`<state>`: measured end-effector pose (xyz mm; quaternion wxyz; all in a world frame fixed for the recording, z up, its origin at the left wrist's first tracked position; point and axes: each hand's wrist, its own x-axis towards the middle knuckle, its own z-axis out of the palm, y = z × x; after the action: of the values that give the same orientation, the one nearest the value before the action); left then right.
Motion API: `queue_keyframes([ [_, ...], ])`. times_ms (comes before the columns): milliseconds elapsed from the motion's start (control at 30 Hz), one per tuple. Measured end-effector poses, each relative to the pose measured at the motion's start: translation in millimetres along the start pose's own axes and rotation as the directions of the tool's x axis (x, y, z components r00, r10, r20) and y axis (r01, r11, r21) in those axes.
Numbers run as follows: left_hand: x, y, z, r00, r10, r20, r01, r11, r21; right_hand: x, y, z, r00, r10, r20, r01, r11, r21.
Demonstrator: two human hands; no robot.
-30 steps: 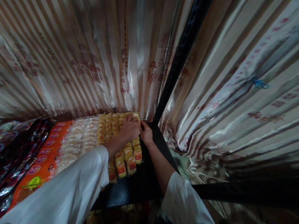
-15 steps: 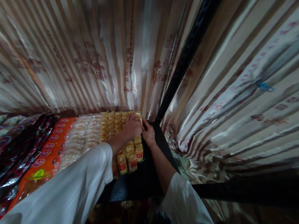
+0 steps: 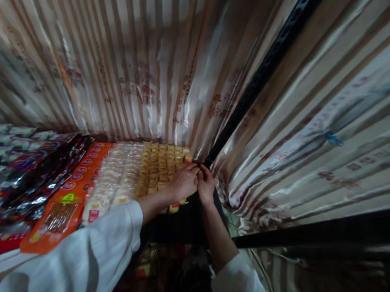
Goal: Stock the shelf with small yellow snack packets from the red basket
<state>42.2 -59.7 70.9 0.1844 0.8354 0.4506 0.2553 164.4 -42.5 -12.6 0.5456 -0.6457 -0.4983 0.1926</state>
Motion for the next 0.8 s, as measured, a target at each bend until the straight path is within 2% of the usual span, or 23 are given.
queue_keyframes([
  [133,-66.0,19.0,0.4,0.998,0.053,0.032,-0.047,0.987,-0.151,-52.5,-29.0,-24.5,0.997,0.028,-0.072,-0.023,0.998,0.057],
  [233,-128.9,20.3,1.0,0.997,0.074,0.026,-0.067,0.978,-0.196,-106.8,-42.5,-37.6,0.998,0.034,-0.046,-0.028,0.993,0.117],
  [333,-191.7,12.6,4.4,0.993,0.065,0.095,-0.037,0.961,-0.274,-164.7,-47.0,-42.3,0.998,0.002,0.059,-0.008,0.994,0.109],
  [400,-227.7,3.2,8.4,0.989,0.029,0.146,0.022,0.943,-0.333,-200.4,-45.7,-40.0,0.984,-0.053,0.169,0.04,0.996,0.079],
  [467,-257.2,-9.3,13.6,0.983,-0.045,0.177,0.105,0.933,-0.345,-231.4,-41.1,-33.2,0.945,-0.071,0.319,0.072,0.997,0.008],
  [500,-269.6,-16.5,16.5,0.972,-0.128,0.198,0.189,0.925,-0.33,-244.9,-37.6,-28.1,0.919,-0.063,0.389,0.08,0.996,-0.028],
  [567,-289.8,-31.8,23.0,0.916,-0.319,0.243,0.38,0.884,-0.273,-267.3,-28.5,-15.2,0.851,-0.018,0.525,0.078,0.993,-0.092],
  [633,-304.3,-47.4,29.6,0.833,-0.484,0.268,0.542,0.81,-0.223,-283.7,-18.3,0.0,0.767,0.059,0.639,0.059,0.985,-0.162],
  [733,-314.8,-69.5,38.5,0.7,-0.65,0.296,0.709,0.684,-0.174,-296.6,-7.2,23.0,0.632,0.186,0.752,0.044,0.961,-0.274],
  [800,-314.4,-83.2,43.2,0.631,-0.714,0.304,0.771,0.619,-0.149,-298.3,-5.4,36.2,0.56,0.236,0.794,0.035,0.951,-0.307],
])
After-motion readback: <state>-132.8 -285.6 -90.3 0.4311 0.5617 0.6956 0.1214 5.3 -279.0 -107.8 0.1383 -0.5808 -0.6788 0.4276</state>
